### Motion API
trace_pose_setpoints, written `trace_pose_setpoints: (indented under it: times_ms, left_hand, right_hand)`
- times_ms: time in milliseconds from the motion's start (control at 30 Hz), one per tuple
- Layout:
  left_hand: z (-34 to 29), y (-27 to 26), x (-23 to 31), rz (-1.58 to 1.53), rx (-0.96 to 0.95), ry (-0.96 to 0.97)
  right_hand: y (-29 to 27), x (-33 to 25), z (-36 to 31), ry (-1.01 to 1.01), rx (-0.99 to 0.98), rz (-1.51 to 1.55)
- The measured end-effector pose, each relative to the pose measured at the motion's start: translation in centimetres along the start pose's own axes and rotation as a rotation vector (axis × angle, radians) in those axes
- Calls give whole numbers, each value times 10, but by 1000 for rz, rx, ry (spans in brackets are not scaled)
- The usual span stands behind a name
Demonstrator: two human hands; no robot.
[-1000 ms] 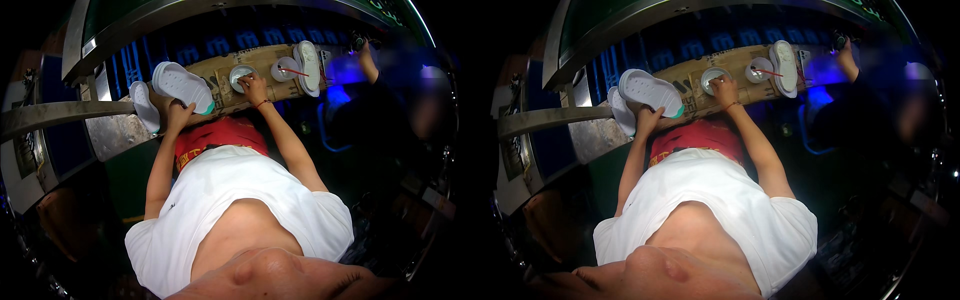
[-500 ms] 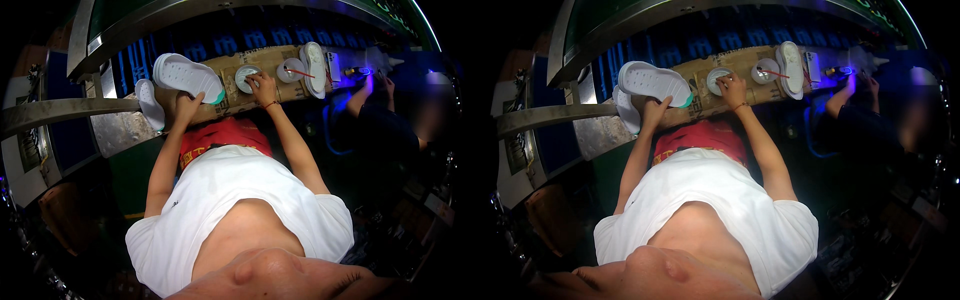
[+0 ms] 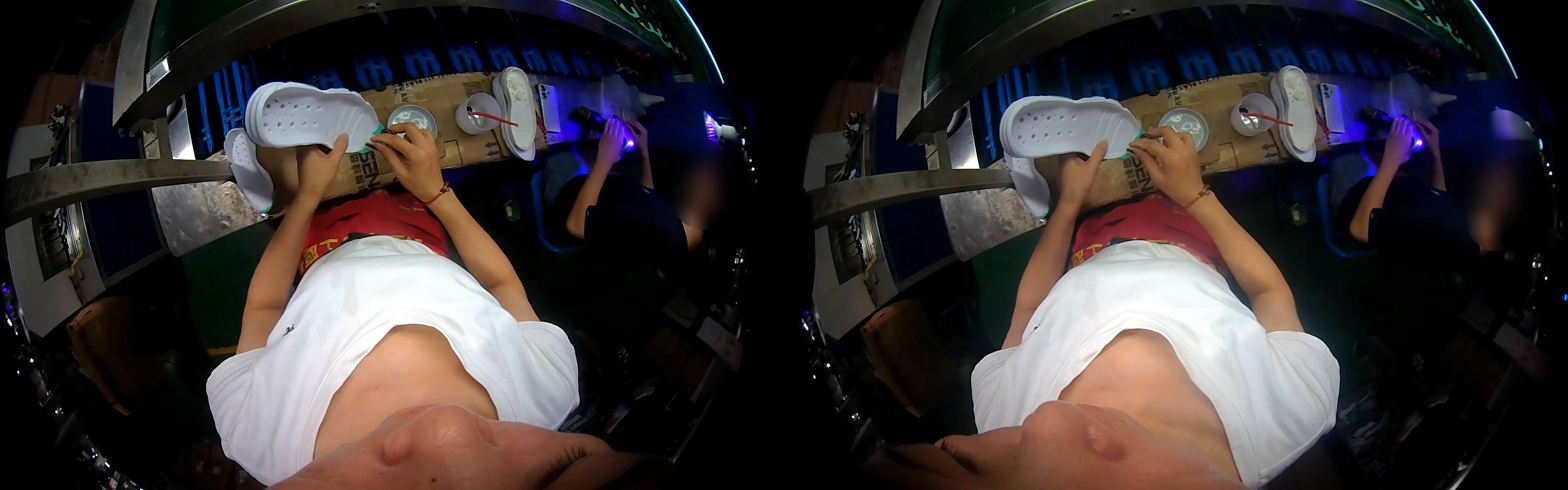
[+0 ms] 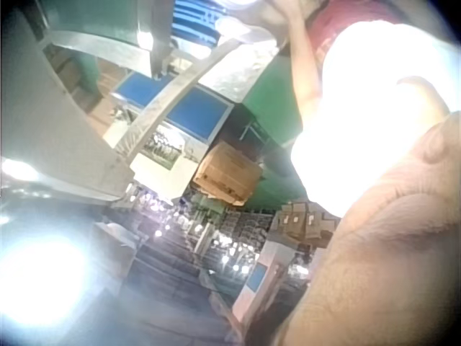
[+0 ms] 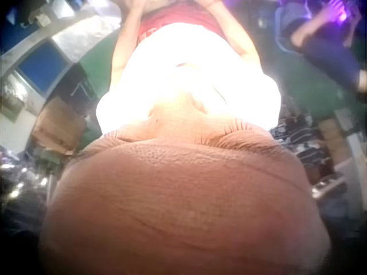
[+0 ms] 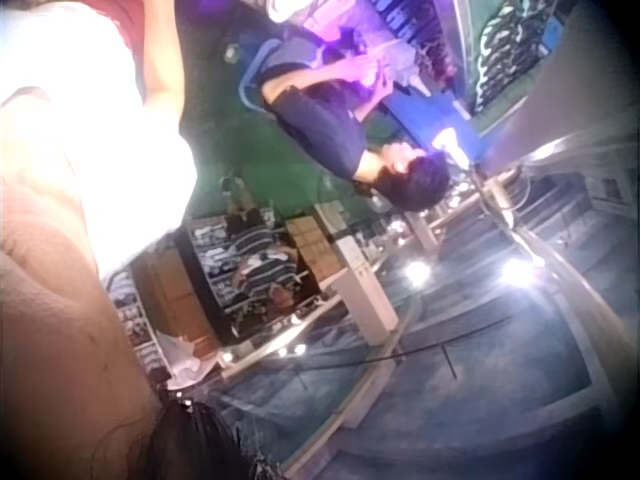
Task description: The person applies a light-colored substance to the soles of shoes using a small brush. They pick up each shoe, paint the sole, and place it on a conveyor belt.
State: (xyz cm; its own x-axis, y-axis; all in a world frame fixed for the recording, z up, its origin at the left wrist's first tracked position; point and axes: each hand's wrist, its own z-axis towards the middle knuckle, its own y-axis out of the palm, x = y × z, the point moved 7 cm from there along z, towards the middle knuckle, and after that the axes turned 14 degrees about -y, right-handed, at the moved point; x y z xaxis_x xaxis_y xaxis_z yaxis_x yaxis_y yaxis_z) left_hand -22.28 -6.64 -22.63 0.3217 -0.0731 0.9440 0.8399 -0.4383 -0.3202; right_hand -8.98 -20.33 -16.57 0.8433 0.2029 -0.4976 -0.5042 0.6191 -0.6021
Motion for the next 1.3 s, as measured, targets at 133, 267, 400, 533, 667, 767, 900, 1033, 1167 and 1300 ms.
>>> trace_pose_setpoints:
  times_ms: [133, 267, 400, 533, 667, 767, 900, 1033, 1167, 1300]
  left_hand:
    - [-6, -1, 12, 65, -25, 18]
    - [-6, 1, 9, 27, -58, -37]
    - [-8, 0, 11, 26, -46, -21]
    - [-8, 1, 18, 37, -67, -16]
    - [-10, -1, 22, 25, -51, 5]
    - [-8, 0, 20, -42, -30, 35]
    - [-8, 0, 23, -26, -21, 55]
    - [-7, 1, 23, 22, -51, 16]
    - [-6, 1, 27, 33, -53, 3]
    - [-3, 2, 25, -18, -27, 63]
  right_hand:
    - [3, -2, 1, 2, 20, 48]
    - [3, 6, 0, 48, 34, 35]
    - [6, 4, 1, 116, 38, 182]
    - [6, 6, 1, 18, 32, 29]
    - [-6, 3, 7, -74, 23, -199]
    - [-11, 7, 10, -98, 60, -265]
    - [-17, 3, 13, -117, 82, -209]
    - [-9, 2, 4, -107, 14, -152]
    - [-5, 6, 3, -31, 54, 33]
    - [-1, 10, 2, 46, 58, 24]
